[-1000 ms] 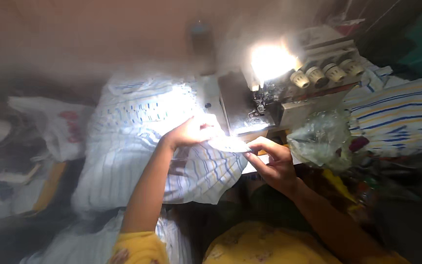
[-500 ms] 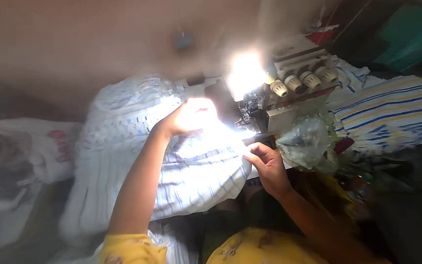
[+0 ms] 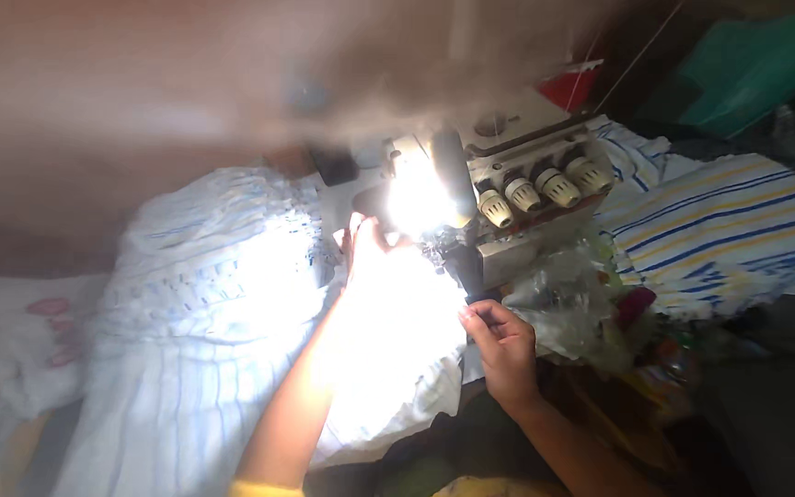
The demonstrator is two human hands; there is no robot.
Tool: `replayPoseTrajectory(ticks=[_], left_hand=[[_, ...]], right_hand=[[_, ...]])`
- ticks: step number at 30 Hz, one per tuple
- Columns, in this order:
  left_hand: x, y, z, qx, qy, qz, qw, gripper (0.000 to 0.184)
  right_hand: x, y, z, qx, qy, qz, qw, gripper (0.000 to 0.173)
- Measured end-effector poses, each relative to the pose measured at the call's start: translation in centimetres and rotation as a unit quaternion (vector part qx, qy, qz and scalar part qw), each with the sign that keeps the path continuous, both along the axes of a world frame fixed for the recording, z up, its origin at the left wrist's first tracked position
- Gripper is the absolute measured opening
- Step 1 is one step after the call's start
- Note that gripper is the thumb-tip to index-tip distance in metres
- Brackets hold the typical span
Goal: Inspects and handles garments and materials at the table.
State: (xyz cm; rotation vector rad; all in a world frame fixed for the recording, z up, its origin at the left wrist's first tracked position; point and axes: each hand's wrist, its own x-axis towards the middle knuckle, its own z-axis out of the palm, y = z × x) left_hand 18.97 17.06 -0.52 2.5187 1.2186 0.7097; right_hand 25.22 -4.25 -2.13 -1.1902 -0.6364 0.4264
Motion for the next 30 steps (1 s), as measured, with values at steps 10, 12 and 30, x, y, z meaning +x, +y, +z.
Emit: replayPoseTrajectory(ticks=[10, 12, 30], left_hand=[[1.4, 2.2, -1.3, -0.032, 0.056, 0.032, 0.997, 0.055], [1.1, 2.4, -1.4, -0.038, 0.016, 0.023, 0.999, 0.056], [-15.6, -19.1, -1.9, -0.473, 0.174, -0.274, 0.819, 0.039]], right_hand=[[0.8, 0.5, -0.5, 0.027, -0.034, -0.001, 0.999, 0.007], [0.8, 0.6, -0.4, 0.026, -0.041, 0.002, 0.999, 0.006], [20.0, -7.3, 1.7, -0.369, -0.476, 0.172, 0.779, 0.014]])
